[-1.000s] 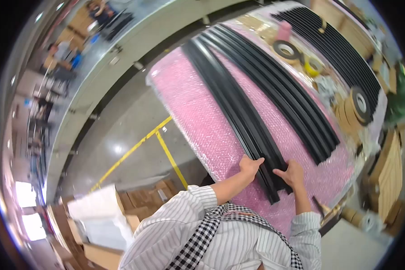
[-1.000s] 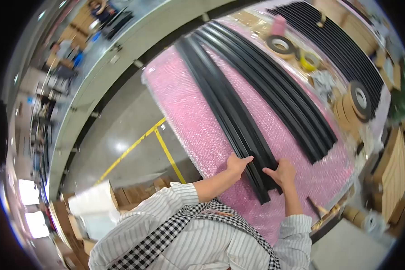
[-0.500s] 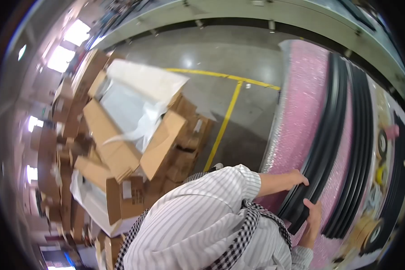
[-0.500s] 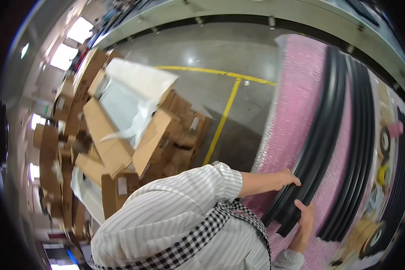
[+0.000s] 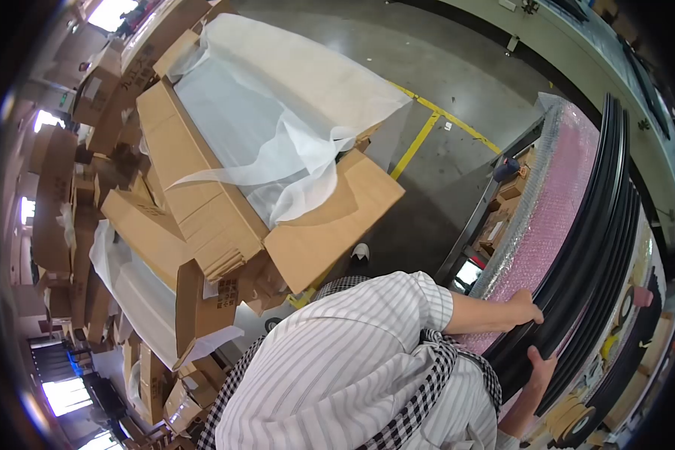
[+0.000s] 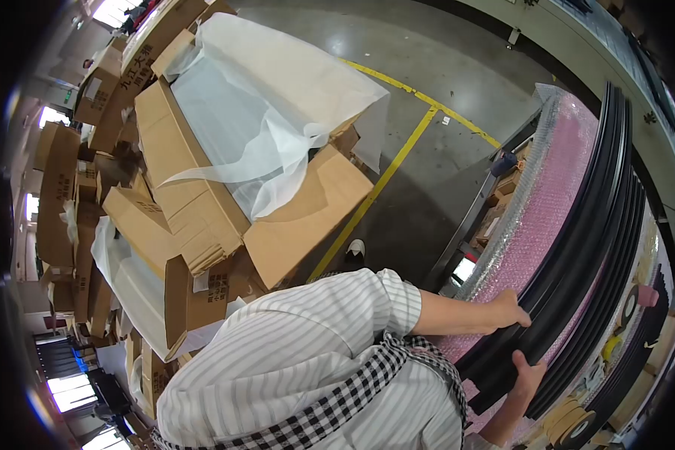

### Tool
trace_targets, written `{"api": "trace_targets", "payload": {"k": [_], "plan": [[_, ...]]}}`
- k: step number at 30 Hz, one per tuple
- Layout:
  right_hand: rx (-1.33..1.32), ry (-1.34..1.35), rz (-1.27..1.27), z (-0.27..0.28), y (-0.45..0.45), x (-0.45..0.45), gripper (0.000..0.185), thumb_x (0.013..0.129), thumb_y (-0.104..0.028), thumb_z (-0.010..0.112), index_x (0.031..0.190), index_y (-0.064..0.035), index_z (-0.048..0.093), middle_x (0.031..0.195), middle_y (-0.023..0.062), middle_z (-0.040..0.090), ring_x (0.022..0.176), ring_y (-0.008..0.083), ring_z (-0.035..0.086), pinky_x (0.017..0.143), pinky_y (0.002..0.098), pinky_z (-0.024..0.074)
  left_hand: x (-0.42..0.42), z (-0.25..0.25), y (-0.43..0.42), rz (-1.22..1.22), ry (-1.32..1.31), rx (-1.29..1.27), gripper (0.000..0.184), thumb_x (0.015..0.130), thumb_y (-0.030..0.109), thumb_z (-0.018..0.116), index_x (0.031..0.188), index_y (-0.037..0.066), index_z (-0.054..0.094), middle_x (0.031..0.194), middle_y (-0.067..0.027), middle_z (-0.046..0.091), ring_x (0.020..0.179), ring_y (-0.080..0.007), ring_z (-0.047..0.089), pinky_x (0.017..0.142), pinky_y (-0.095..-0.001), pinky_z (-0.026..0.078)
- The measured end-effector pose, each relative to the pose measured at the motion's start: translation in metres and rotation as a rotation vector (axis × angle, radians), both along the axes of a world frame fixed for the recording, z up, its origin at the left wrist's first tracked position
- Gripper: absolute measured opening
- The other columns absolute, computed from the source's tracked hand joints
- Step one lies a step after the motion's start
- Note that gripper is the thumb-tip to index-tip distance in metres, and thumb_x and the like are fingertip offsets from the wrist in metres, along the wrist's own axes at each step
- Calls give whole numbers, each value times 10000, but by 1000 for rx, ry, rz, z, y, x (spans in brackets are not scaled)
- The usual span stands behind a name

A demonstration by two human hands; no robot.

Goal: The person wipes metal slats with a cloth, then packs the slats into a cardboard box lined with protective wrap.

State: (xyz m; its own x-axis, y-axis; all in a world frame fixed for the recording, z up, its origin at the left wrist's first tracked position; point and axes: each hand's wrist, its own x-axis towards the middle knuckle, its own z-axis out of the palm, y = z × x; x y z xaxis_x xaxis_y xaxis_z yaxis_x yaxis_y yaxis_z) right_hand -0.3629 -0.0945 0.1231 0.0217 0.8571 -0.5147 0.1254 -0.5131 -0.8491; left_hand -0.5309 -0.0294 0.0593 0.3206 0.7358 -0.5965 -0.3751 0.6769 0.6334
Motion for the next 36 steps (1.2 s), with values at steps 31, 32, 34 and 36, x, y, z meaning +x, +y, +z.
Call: {"api": "trace_targets", "payload": {"k": [31,32,34,36], "plan": [[97,210,1212,89,113,-490,425,664,-89,790,1044,44,655,912,92,683,789,161,650,748,297,526,-444,124,-96,1245,34,52,266,775,15,677,1008,-102,623,945,-194,669,805,-296,680,730,-429,583],[70,218,1225,80,114,-509,411,663,-83,791,1029,47,657,903,97,683,774,165,652,734,296,531,-460,118,-98,1263,9,12,255,783,20,676,1002,-100,624,939,-196,668,802,-298,680,728,-435,587],[12,229,1253,64,117,-545,384,663,-72,793,1001,52,660,886,108,684,743,171,656,706,296,539,-492,103,-98,1285,-8,-4,230,777,10,678,971,-104,630,910,-199,667,771,-302,679,694,-442,589],[-7,223,1253,53,120,-579,374,662,-64,793,991,51,660,881,109,683,736,174,657,697,295,542,-524,89,-96,1321,-30,-59,180,765,-12,681,911,-110,641,853,-205,667,709,-311,678,627,-454,593]]}}
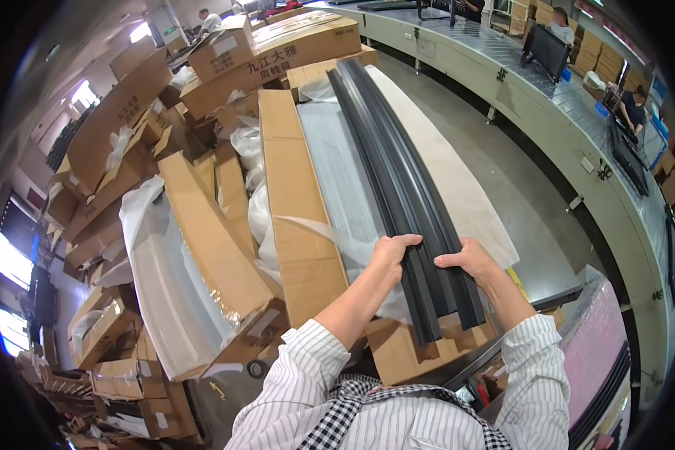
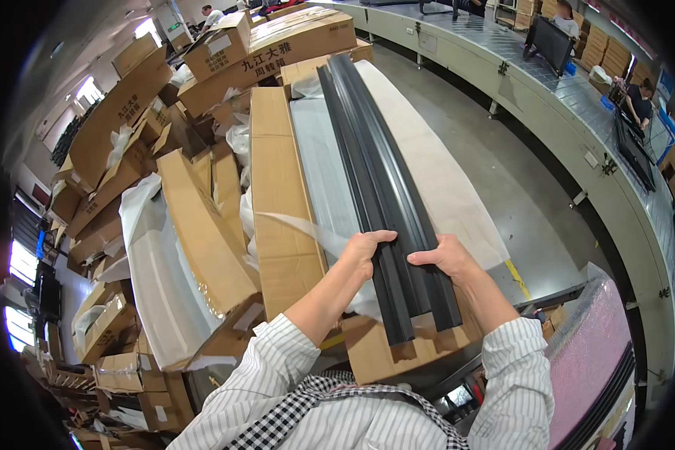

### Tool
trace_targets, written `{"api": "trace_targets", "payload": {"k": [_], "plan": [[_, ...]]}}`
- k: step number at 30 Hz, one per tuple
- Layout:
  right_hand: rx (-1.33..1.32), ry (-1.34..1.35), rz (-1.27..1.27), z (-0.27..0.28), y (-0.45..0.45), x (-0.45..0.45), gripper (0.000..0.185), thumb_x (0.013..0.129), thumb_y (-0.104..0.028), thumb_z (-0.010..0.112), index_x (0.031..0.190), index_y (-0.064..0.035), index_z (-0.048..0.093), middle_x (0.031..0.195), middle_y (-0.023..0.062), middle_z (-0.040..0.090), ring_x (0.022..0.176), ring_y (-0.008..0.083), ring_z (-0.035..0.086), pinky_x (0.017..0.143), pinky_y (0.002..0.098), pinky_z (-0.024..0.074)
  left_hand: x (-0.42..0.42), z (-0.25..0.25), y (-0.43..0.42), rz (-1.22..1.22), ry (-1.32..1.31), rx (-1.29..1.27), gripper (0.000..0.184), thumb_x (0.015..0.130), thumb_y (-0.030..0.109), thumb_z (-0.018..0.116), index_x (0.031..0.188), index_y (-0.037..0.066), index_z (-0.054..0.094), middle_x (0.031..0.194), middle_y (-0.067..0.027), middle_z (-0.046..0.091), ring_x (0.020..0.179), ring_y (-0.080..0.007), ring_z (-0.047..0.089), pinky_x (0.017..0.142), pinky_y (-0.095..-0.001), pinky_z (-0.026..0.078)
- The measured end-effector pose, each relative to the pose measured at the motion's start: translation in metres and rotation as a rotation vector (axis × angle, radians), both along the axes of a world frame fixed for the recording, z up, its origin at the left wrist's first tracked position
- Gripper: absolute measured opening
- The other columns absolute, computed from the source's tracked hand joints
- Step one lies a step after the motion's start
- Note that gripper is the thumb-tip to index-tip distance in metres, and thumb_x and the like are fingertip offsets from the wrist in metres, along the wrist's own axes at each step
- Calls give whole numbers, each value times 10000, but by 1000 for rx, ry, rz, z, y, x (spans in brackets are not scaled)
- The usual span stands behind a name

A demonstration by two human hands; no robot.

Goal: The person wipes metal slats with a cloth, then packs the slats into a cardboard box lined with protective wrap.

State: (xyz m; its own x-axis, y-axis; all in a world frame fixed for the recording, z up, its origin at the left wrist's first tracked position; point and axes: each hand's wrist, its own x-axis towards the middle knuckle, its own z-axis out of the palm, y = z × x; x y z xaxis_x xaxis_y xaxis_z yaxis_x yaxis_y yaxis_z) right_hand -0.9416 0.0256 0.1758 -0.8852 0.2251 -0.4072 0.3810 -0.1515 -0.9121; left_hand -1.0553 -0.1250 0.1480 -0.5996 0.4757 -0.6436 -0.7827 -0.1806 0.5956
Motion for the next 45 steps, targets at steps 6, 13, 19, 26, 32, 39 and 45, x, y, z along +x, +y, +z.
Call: {"api": "trace_targets", "payload": {"k": [6,13,19,26,32,39,45], "plan": [[-95,-86,22,-35,15,-64,363,654,-35,796,978,50,656,866,111,682,715,186,660,675,296,549,-60,-41,11,-16,-20,-19,177,782,1,672,925,-98,639,868,-199,668,712,-305,679,630,-451,598],[-87,-148,-3,-62,27,-91,388,641,-30,804,985,60,648,861,126,684,720,196,664,680,312,557,-84,-71,22,-39,-42,-36,188,808,31,665,960,-73,633,889,-177,672,732,-277,685,654,-436,605],[-93,-216,18,-87,30,-96,390,647,3,795,1005,49,648,903,139,688,764,214,676,722,335,568,-100,-117,27,-35,-46,-37,180,784,5,676,928,-96,640,875,-191,673,721,-293,679,632,-441,592],[-141,-222,10,-118,26,-92,382,631,24,806,980,78,662,890,149,694,739,225,673,713,344,567,-103,-134,23,3,-11,-117,201,772,-3,687,935,-110,637,868,-194,667,714,-307,673,623,-451,584],[-137,-243,0,-119,29,-94,380,639,10,808,985,72,665,886,143,696,742,222,672,715,338,564,-106,-119,35,1,5,-316,199,765,-15,697,931,-106,637,869,-195,665,712,-307,672,615,-438,587],[548,-3,-120,-118,20,-92,357,755,-52,741,1073,38,607,1044,179,651,957,290,641,856,356,520,-116,-103,36,-173,140,-326,279,777,72,764,912,-130,628,882,-199,673,723,-289,682,594,-395,581],[1420,430,29,-133,18,-75,467,788,-51,669,1225,9,518,1278,196,519,1193,357,508,970,385,441,-118,-106,39,-272,285,-422,334,799,158,774,908,-124,631,856,-157,680,708,-255,683,581,-369,573]]}}
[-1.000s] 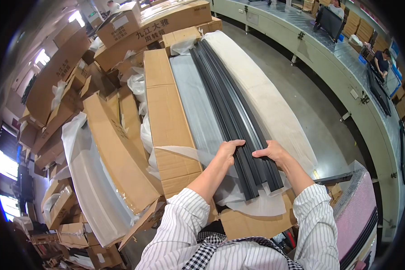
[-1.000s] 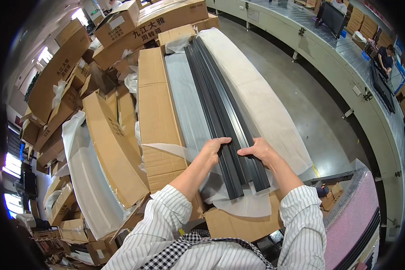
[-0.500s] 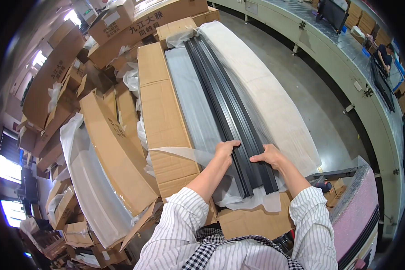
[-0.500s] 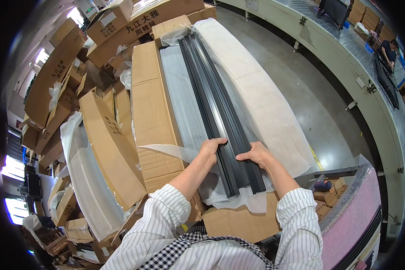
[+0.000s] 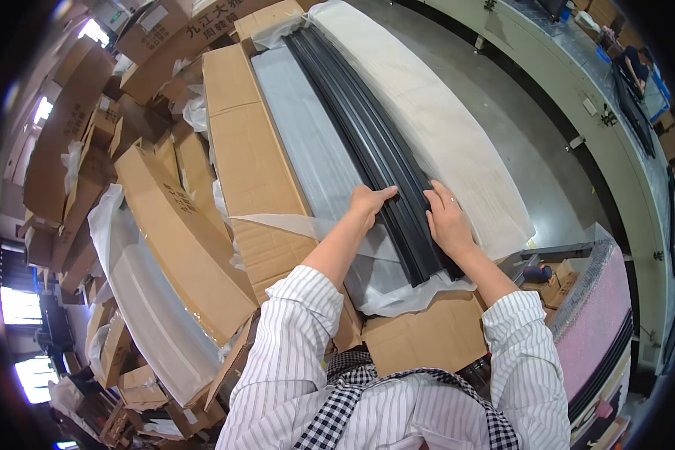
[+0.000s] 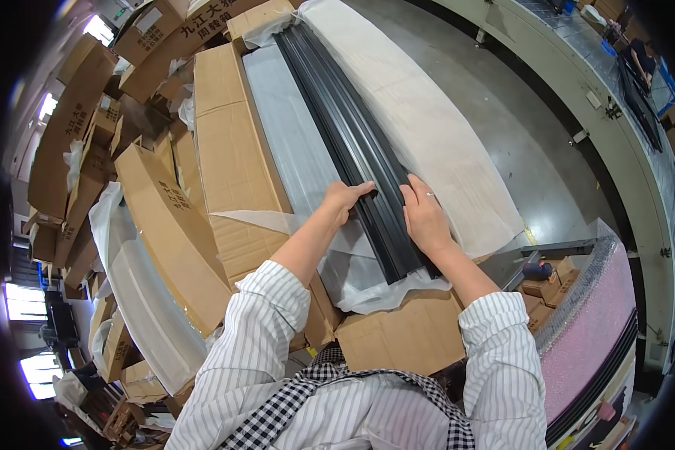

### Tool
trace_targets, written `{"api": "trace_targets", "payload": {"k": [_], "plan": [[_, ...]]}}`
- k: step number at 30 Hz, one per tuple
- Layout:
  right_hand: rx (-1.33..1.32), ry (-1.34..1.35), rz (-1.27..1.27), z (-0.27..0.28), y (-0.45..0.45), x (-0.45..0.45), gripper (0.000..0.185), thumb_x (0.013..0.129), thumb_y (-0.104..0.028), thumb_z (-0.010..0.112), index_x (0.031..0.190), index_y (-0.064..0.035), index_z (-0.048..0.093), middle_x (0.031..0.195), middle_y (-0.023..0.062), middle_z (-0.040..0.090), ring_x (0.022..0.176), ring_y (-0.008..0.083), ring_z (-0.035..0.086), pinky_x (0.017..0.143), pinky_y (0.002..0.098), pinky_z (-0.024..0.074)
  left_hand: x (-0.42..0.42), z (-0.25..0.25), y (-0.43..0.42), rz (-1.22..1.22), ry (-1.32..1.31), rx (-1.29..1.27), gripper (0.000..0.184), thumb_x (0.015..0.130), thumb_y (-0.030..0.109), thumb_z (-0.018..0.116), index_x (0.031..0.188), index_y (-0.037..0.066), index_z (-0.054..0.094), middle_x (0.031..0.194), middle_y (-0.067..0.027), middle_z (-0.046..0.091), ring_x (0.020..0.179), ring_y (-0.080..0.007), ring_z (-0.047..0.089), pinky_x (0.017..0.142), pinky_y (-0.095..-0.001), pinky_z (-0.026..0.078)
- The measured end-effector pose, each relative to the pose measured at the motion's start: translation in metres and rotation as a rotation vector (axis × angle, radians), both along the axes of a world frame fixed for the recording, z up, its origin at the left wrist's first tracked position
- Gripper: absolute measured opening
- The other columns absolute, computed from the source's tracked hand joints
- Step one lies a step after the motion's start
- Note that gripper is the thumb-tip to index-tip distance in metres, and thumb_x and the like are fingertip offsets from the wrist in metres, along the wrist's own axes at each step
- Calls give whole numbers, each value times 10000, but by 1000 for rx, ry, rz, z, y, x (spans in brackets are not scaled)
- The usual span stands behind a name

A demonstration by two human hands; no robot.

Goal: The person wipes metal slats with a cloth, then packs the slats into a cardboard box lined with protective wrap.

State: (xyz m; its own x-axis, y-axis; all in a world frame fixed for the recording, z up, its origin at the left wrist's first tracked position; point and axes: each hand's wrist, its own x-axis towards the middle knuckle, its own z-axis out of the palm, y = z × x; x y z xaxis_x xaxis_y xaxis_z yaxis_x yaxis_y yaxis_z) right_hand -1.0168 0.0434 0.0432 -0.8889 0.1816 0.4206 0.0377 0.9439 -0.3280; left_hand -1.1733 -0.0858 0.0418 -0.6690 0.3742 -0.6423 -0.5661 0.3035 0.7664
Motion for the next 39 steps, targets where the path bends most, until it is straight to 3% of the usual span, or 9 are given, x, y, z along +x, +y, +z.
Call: {"api": "trace_targets", "payload": {"k": [7,11,15,18,19,22,28,35,39], "plan": [[186,-162,124,0,-5,12,557,835,-222,654,1317,-16,467,1393,165,446,1323,305,399,1050,412,368,-9,-13,5,-95,85,-1,384,890,304,671,890,-80,653,834,-189,689,666,-291,684,568,-373,551],[213,-272,129,-3,-6,11,628,863,-325,618,1374,-23,413,1457,141,380,1384,291,309,1081,451,308,-18,30,-3,-583,322,-555,556,924,515,537,899,-25,669,816,-191,695,612,-322,675,529,-410,540],[187,-297,165,19,-22,15,690,867,-394,606,1406,-29,376,1501,129,325,1422,276,243,1095,508,259,-16,30,-15,-730,816,-857,754,910,625,447,1124,-84,590,1091,-273,637,933,-376,663,762,-467,541],[197,-340,185,12,-29,25,717,862,-446,597,1410,-38,378,1512,123,310,1433,266,215,1091,550,239,-9,-39,-30,-440,1598,-623,845,896,640,437,1362,-65,404,1406,-313,391,1328,-391,392,1065,-525,327],[222,-383,201,5,-29,28,727,859,-477,588,1408,-46,387,1514,119,309,1437,260,204,1087,572,231,-7,-40,-28,-446,1598,-622,845,896,640,437,1362,-65,404,1406,-313,391,1328,-391,392,1065,-525,327],[269,-429,216,-4,-22,28,739,857,-517,571,1407,-55,399,1515,115,310,1444,250,181,1081,595,228,2,-42,-19,-606,1207,-642,928,887,635,452,1470,-42,203,1526,-291,166,1456,-369,66,1152,-528,81],[142,-429,177,19,-19,35,692,848,-468,611,1376,-56,436,1505,114,317,1436,254,202,1051,589,284,6,-29,-20,-630,1211,-727,912,885,639,452,1480,-12,219,1524,-288,190,1452,-384,93,1145,-550,85],[57,56,-346,117,30,217,563,820,-277,676,1306,-56,499,1414,151,431,1306,333,417,1028,477,359,-14,-44,-28,-705,1305,-799,827,899,622,458,1482,63,279,1511,-238,274,1419,-406,185,1149,-510,140],[70,-130,-1027,59,27,444,523,827,-256,663,1275,-28,520,1361,203,469,1245,370,462,1025,456,380,-22,-34,-31,-602,1531,-763,763,916,545,513,1382,-49,401,1426,-279,385,1322,-418,359,1101,-478,285]]}}
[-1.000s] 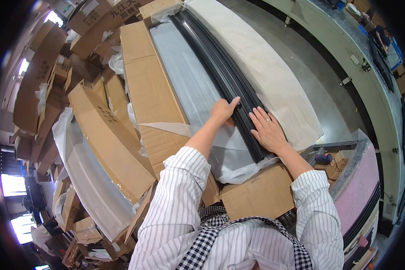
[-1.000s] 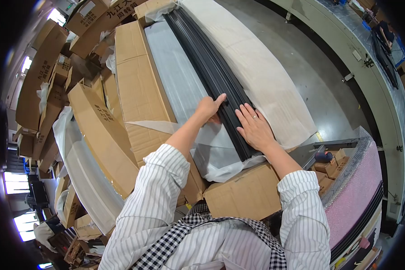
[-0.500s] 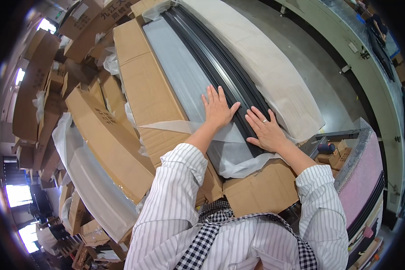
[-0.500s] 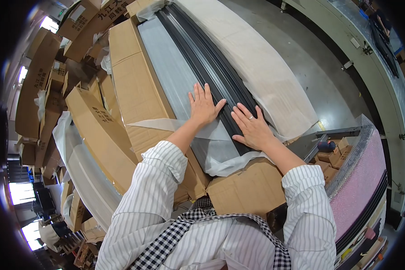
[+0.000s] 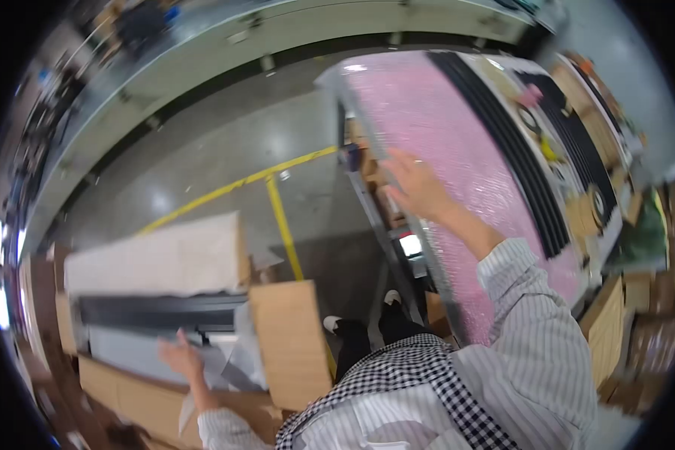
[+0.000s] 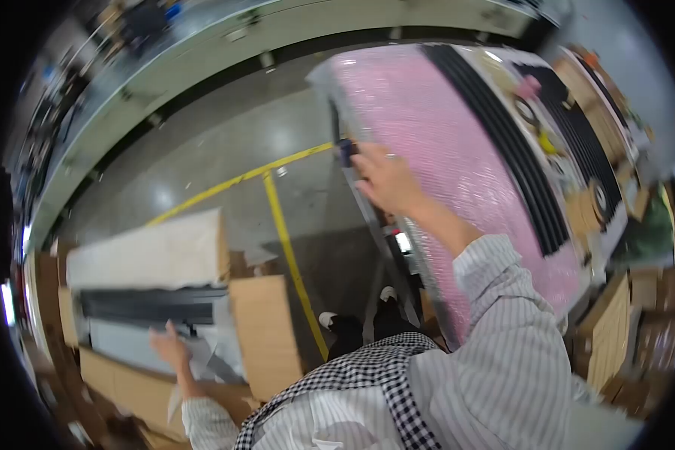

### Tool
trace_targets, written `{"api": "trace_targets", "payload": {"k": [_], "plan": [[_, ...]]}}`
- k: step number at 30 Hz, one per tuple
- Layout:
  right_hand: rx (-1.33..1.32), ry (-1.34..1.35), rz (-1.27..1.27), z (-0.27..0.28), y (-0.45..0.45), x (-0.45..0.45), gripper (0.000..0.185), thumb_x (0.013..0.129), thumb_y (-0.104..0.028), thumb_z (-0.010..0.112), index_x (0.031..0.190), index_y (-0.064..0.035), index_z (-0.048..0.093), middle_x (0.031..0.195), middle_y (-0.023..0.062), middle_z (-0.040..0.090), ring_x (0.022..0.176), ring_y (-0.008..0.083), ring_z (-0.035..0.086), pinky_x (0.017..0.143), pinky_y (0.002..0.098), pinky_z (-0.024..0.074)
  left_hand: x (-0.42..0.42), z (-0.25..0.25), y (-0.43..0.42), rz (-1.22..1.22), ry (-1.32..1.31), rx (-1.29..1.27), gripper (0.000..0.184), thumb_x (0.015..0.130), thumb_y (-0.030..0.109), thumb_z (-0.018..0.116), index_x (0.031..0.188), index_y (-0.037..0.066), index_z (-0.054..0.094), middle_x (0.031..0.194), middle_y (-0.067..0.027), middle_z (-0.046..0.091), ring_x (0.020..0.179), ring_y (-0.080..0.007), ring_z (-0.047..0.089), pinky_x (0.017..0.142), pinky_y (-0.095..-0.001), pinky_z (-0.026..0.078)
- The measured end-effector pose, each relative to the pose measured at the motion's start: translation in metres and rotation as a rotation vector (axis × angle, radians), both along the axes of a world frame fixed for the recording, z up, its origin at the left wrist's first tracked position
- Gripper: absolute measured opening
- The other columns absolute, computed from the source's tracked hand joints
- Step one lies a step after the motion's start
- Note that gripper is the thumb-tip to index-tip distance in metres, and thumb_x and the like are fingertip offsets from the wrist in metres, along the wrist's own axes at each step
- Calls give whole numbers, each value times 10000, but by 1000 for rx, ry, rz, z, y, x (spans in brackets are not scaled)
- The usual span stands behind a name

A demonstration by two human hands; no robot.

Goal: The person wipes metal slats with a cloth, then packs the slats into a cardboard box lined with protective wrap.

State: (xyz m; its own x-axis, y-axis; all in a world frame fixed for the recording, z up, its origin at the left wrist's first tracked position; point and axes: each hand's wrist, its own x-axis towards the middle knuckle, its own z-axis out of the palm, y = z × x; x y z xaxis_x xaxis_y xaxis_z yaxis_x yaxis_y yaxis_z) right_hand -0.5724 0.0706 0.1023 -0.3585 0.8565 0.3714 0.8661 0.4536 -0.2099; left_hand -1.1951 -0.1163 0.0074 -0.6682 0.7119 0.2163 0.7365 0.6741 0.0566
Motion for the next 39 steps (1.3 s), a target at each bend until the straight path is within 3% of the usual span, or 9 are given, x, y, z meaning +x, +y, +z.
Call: {"api": "trace_targets", "payload": {"k": [4,7,9,14,17,23,28,32,39], "plan": [[-87,-173,-679,-97,-80,262,556,852,-268,623,1289,47,483,1338,270,474,1265,412,434,1059,456,357,19,77,24,-124,264,97,671,933,432,563,1390,-30,396,1406,-297,394,1320,-426,356,1089,-492,296],[-353,-99,-1058,-89,-157,365,581,868,-353,590,1310,4,468,1383,202,447,1244,387,454,998,483,411,139,168,60,-458,245,336,541,961,277,567,1378,-27,405,1416,-245,406,1298,-369,399,1075,-438,325],[-360,-79,-1180,-112,-199,417,575,876,-381,583,1305,-13,477,1374,188,456,1228,380,466,976,498,425,239,200,87,-756,-527,511,451,949,129,560,1361,-8,435,1407,-162,439,1268,-260,440,1017,-354,385],[-303,-136,-1308,-140,-243,469,544,870,-397,585,1277,-43,518,1305,135,510,1175,348,498,885,515,457,516,184,114,-1028,-1034,-304,418,888,137,625,1287,65,526,1200,-85,602,1031,-163,593,874,-298,486],[-261,-200,-1264,-135,-250,459,508,865,-384,594,1242,-46,553,1235,112,543,1129,333,514,823,511,461,655,95,101,-1254,-1425,-700,359,935,194,603,1245,24,542,1177,-81,596,1105,-180,560,946,-318,460],[-430,2,-1055,-125,-251,465,420,843,-347,637,1156,-68,605,1088,74,559,1061,320,510,748,504,427,854,-16,64,-621,-1931,-911,147,895,156,644,953,28,600,906,-65,580,801,-131,557,732,-266,491],[-156,-92,-895,-113,-249,473,331,802,-324,674,1009,-71,628,1012,79,573,1001,301,529,728,473,434,895,-22,54,-425,-1686,-712,219,860,192,691,918,10,585,904,-81,578,814,-150,559,708,-276,490],[-9,-41,-1105,-131,-236,509,317,765,-308,705,941,-59,619,1001,78,579,1021,296,526,728,473,434,902,-20,61,-458,-1544,-756,306,823,241,738,922,1,576,914,-90,575,831,-170,564,710,-286,493],[-345,167,-870,-142,-224,468,314,759,-289,712,924,-39,617,895,149,627,889,364,602,737,469,467,914,-25,59,-266,-1555,-677,329,780,194,776,936,-23,585,923,-117,594,858,-222,587,724,-332,501]]}}
